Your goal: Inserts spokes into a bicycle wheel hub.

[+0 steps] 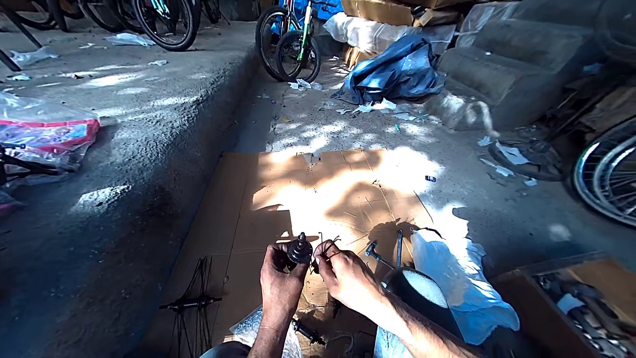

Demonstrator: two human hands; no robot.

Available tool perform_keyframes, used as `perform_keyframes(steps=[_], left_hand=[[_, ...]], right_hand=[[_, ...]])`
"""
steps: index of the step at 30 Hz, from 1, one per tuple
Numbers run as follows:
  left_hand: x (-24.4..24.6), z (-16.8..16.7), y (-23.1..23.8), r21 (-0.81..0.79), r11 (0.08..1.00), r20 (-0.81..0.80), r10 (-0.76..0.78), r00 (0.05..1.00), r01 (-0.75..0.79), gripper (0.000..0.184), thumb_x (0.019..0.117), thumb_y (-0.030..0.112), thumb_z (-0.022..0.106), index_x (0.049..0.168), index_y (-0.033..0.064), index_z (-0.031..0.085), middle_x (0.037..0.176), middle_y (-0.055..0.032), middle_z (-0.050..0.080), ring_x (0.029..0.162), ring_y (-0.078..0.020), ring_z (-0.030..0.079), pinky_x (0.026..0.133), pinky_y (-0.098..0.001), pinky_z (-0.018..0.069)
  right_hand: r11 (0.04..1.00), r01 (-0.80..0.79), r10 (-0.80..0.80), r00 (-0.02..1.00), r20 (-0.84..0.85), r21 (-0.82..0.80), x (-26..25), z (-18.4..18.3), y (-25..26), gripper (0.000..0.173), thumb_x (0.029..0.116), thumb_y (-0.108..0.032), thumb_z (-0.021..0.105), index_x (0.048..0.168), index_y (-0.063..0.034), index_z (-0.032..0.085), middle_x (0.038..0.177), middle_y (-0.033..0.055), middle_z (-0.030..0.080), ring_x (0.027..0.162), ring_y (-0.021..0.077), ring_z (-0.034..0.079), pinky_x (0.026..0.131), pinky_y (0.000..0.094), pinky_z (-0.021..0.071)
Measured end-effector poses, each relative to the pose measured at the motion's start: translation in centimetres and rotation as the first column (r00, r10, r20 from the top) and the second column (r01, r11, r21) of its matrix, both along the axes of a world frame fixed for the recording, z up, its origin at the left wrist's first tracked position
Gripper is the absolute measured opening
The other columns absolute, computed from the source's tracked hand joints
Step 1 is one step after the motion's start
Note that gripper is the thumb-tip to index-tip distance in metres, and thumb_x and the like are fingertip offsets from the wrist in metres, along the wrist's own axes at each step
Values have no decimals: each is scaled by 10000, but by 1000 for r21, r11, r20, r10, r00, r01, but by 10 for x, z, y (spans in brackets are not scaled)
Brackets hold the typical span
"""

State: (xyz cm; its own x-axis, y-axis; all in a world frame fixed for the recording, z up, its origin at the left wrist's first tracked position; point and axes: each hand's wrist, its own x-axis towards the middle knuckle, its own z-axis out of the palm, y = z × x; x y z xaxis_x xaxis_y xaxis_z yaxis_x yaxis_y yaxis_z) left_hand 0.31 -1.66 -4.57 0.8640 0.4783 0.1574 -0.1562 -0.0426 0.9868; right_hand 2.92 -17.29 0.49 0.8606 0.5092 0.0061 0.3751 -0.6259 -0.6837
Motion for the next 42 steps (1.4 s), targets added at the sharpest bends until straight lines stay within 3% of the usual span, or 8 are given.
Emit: perform_keyframes(steps=[5,8,11,13,16,20,33,42], left_hand=[[-1,7,0,-155,988,-14,-26,1000,24,413,689,-53,780,1038,-22,562,910,-135,699,814,-212,716,699,-334,630],[-2,8,4,-191,981,9,-26,1000,27,396,715,-67,753,1052,-43,545,909,-144,688,814,-211,712,698,-332,630],[-3,9,6,-200,980,18,-13,1000,16,397,713,-75,747,1056,-43,551,916,-135,688,826,-195,709,719,-316,624],[-2,9,5,-183,983,39,-3,999,10,407,699,-83,768,1046,-46,559,912,-141,694,827,-203,714,729,-322,628],[-1,6,3,-107,994,80,4,997,5,415,687,-74,807,1033,-45,580,899,-145,710,816,-218,725,735,-343,641],[-1,5,0,-32,999,99,-30,995,33,406,695,-58,813,1028,-40,582,909,-149,713,819,-241,726,748,-363,642],[-3,3,0,47,998,125,-36,991,30,372,716,32,838,1003,-5,604,895,-117,716,810,-224,722,751,-349,637],[-3,3,2,44,999,118,-12,993,7,378,700,27,847,992,-1,609,883,-110,718,797,-217,723,734,-343,638]], right_hand=[[951,-140,168,982,81,-275,-2,-6,2,317,1094,-239,409,1187,-5,602,987,193,690,937,364,712,803,513,583],[927,-281,272,960,-71,-247,7,3,-14,303,1082,-268,431,1106,-36,624,926,175,670,908,354,686,794,543,545],[970,-242,235,962,-139,-34,15,21,-33,307,1090,-288,442,1168,-79,654,994,74,724,927,195,709,875,421,562],[963,-135,163,981,-104,232,17,27,-39,245,1089,-255,476,1171,-99,647,1000,2,745,898,98,726,857,307,599],[853,-92,103,995,7,515,18,33,-37,147,1073,-167,536,1164,-92,624,982,8,768,875,122,759,836,302,649],[885,-103,55,991,118,454,20,36,-28,143,1075,-215,543,1145,-129,634,978,-37,761,886,62,739,833,256,625],[937,-138,117,990,85,322,21,42,-23,178,1085,-249,507,1133,-139,639,997,-46,745,901,39,718,845,245,598],[900,-171,148,985,88,400,21,36,-19,173,1086,-228,519,1134,-113,639,1025,-22,752,929,64,733,873,258,615]])
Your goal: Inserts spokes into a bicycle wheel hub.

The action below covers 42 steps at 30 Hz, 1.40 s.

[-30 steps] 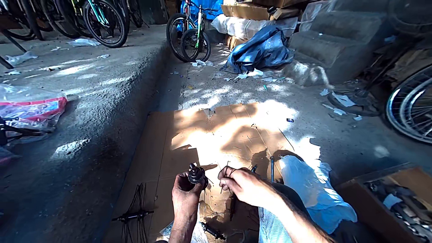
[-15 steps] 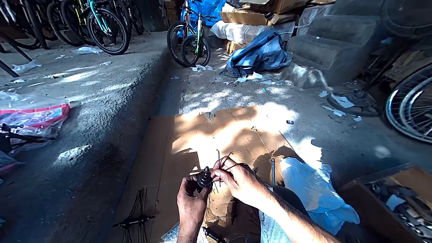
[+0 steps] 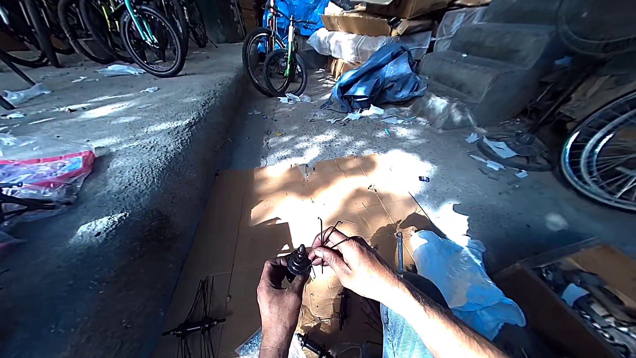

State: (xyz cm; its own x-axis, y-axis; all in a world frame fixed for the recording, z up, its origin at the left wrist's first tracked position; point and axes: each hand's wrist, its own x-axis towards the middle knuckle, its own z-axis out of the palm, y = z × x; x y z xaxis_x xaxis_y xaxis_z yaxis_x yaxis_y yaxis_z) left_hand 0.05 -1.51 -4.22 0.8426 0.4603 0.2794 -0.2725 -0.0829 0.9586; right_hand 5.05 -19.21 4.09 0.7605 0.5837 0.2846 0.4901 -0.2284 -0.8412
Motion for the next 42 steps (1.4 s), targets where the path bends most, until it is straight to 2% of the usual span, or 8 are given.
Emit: perform_keyframes(steps=[9,17,22,26,29,33,37,42], left_hand=[[-1,0,-1,187,981,44,53,998,-60,344,719,119,834,1000,54,647,891,-14,711,800,-114,691,751,-261,598],[-2,-5,-3,289,956,30,52,998,-58,332,727,121,802,1019,60,656,898,18,703,808,-66,672,746,-229,572],[0,-3,-3,214,976,38,35,999,-43,326,714,118,809,990,51,649,870,-7,714,790,-105,697,744,-267,604],[0,-2,-3,120,993,21,11,1000,-13,356,691,71,830,985,23,635,870,-62,724,786,-177,716,726,-323,625],[0,-2,-7,115,993,29,-14,999,11,377,681,62,837,981,19,613,867,-69,714,770,-180,710,716,-321,624],[-1,-4,-11,72,997,15,-22,1000,21,450,658,45,847,1005,14,563,871,-76,695,744,-179,697,673,-322,616],[-3,1,-1,-55,968,-75,-250,965,246,729,719,96,861,1343,-45,513,1163,-190,635,961,-277,707,794,-386,647],[-7,-1,1,28,895,-149,-437,887,445,429,853,248,802,1180,-8,694,1228,-174,601,984,-248,689,791,-344,647]], right_hand=[[972,57,-28,991,128,-228,-8,7,0,256,1093,-317,474,1155,-135,643,982,-12,734,897,72,703,833,275,568],[663,187,67,950,306,-725,-12,42,7,209,1052,-197,501,1052,-39,637,841,140,662,820,324,697,691,480,570],[873,-84,194,964,182,-481,-2,35,-10,277,1093,-247,406,1103,-125,655,919,63,678,869,216,676,769,446,544],[951,211,-185,974,132,-226,4,20,-5,284,1079,-405,453,1100,-190,637,738,-30,586,655,112,589,611,344,505],[954,171,-167,985,38,-247,15,11,2,456,975,-595,596,1189,-202,679,774,-10,642,669,134,609,651,376,532],[950,34,-26,999,31,-312,20,12,7,335,1023,-436,584,1124,-142,710,881,30,696,800,161,659,762,410,541],[963,-43,59,997,51,-266,25,15,7,283,1038,-369,579,1108,-131,717,916,22,712,835,129,667,796,374,542],[945,-268,266,963,-36,-189,36,23,-6,217,1036,-256,593,1068,-91,730,909,22,701,828,97,646,782,336,530]])
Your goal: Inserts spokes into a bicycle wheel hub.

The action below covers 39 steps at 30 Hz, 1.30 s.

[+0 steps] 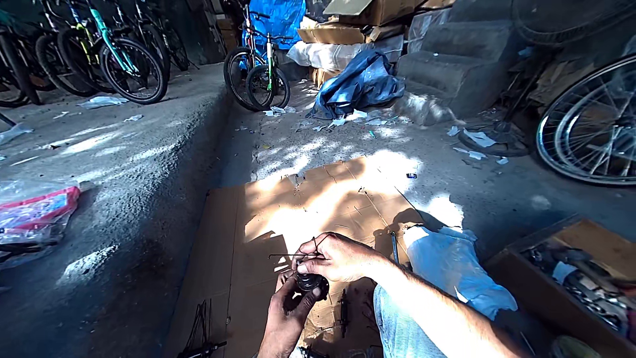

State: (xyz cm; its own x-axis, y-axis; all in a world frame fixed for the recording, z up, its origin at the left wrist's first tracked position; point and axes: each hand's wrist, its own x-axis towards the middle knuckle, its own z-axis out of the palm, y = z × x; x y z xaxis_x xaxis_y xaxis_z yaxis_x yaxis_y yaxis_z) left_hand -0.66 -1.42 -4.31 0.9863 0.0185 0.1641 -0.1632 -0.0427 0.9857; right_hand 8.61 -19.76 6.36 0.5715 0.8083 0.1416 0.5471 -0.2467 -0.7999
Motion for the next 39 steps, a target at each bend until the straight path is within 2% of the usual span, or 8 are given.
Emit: perform_keyframes(steps=[3,6,11,15,28,34,37,39], left_hand=[[4,-7,-1,103,990,105,88,991,-99,356,787,314,859,1011,56,758,1093,-75,630,836,-131,619,679,-250,557],[5,-8,-4,101,983,182,134,974,-154,314,742,294,880,950,94,754,1214,-89,616,1143,-205,601,925,-316,570],[5,-7,-3,-50,985,130,168,977,-163,298,794,131,838,1045,-3,746,1033,-146,744,932,-282,736,847,-405,641],[5,-9,-1,-55,978,122,207,971,-202,312,761,124,859,1027,0,754,1008,-154,749,904,-283,741,830,-405,644],[4,-10,-8,-74,984,102,171,980,-164,292,789,86,842,1035,-35,741,934,-158,762,858,-271,753,819,-404,645],[4,-3,-7,-56,978,21,204,979,-202,252,836,102,784,1041,-34,727,920,-139,757,788,-262,749,739,-395,659],[3,-1,-7,-61,973,10,224,975,-223,261,820,106,796,1030,-29,720,905,-145,754,784,-261,744,736,-383,651],[3,-2,-6,-62,973,26,226,974,-224,262,808,101,796,1024,-27,719,908,-145,753,784,-264,743,739,-386,651]], right_hand=[[998,-61,61,992,-106,4,-1,3,-4,189,1036,-198,587,1044,-55,710,842,23,662,745,84,604,705,301,504],[992,-68,88,975,-203,104,-2,-1,-7,184,1030,-152,578,1062,-30,711,864,20,674,760,51,609,714,249,510],[966,217,-190,965,-182,142,-14,-2,-10,293,1078,-348,506,1086,-110,677,784,5,604,657,90,569,617,278,497],[935,185,-70,933,-354,301,-21,-2,-9,337,1095,-349,408,980,-110,615,659,-31,433,511,58,400,464,208,343],[967,170,-131,971,-200,190,-20,-17,0,361,1106,-364,415,981,-96,621,693,0,484,584,100,475,556,275,424],[942,324,-305,936,174,-92,-31,-8,6,332,1038,-444,543,1209,-162,588,1110,29,624,884,143,652,758,379,569],[939,337,-314,924,219,-76,-26,-10,8,228,1063,-325,527,1165,-142,618,1065,42,637,894,160,660,771,381,573],[927,369,-345,908,239,-63,-23,-12,7,301,1033,-436,566,1162,-169,611,1072,18,624,896,135,649,755,362,567]])
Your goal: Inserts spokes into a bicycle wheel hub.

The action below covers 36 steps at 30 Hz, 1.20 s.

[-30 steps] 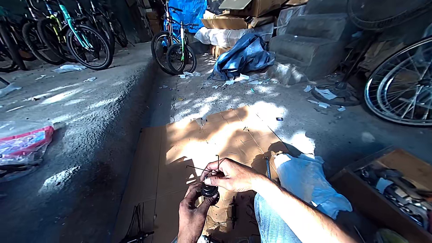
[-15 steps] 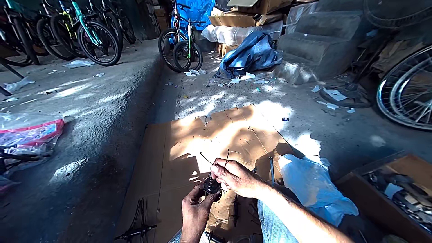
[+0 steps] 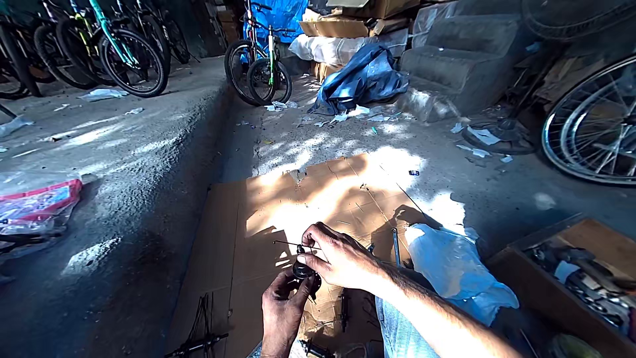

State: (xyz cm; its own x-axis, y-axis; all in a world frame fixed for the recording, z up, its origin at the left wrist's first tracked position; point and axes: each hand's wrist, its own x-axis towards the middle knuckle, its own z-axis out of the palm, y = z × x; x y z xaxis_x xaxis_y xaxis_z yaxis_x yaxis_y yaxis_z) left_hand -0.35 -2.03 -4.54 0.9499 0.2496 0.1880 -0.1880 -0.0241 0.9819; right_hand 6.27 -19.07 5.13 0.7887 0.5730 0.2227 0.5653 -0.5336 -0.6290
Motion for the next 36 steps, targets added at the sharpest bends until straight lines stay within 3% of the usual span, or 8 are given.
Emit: perform_keyframes(steps=[4,11,15,19,24,26,30,36], left_hand=[[0,-2,0,-6,1000,21,-16,1000,16,280,811,107,792,1041,-31,711,928,-150,749,794,-279,741,740,-401,652],[2,1,2,-40,999,41,-14,999,16,307,793,110,791,1051,-36,708,946,-152,747,838,-259,738,778,-378,638],[3,-3,0,-19,1000,40,-10,999,11,294,798,120,794,1039,-26,711,931,-147,750,816,-261,740,755,-385,644],[2,-1,2,-27,1000,31,15,999,-14,298,794,118,790,1041,-27,709,931,-147,745,824,-261,736,758,-381,640],[2,1,2,-52,998,77,25,997,-21,307,799,117,779,1054,-35,702,968,-146,744,874,-244,734,799,-365,632],[2,3,1,-75,997,100,19,995,-11,307,799,96,774,1062,-44,697,980,-153,744,896,-242,734,821,-362,628],[1,4,3,-105,994,113,12,994,0,314,809,76,764,1083,-60,692,992,-167,742,906,-251,733,837,-372,625],[1,2,5,-121,993,110,22,994,-8,317,813,86,766,1085,-59,696,978,-177,741,891,-264,733,821,-379,627]], right_hand=[[990,4,-7,1000,17,141,-3,-2,-7,399,994,-514,613,1178,-162,651,1036,-9,632,860,77,621,746,282,555],[910,-64,48,998,50,410,2,-22,-9,198,1025,-283,631,1033,-104,716,900,-10,660,736,59,612,656,229,548],[940,-101,70,992,106,326,2,-17,-2,197,1016,-291,646,1010,-112,727,892,-17,685,792,59,646,714,256,566],[980,54,-75,992,101,194,-4,-9,-8,361,973,-524,647,1030,-168,672,871,-38,633,745,71,602,660,280,532],[880,55,-58,998,-9,471,-4,-8,-22,305,1071,-256,437,1039,-135,716,994,-18,632,834,86,609,708,254,542],[911,69,-83,996,17,406,-2,-12,-27,287,1063,-289,495,1071,-171,756,1042,-34,603,920,73,588,759,241,529],[927,42,-39,999,-17,374,-4,-20,-32,256,1077,-266,488,1048,-150,715,836,-38,655,718,67,630,646,244,555],[948,-47,88,989,-117,315,-8,-33,-22,278,1103,-240,432,1072,-105,673,891,-14,701,817,77,700,782,262,609]])
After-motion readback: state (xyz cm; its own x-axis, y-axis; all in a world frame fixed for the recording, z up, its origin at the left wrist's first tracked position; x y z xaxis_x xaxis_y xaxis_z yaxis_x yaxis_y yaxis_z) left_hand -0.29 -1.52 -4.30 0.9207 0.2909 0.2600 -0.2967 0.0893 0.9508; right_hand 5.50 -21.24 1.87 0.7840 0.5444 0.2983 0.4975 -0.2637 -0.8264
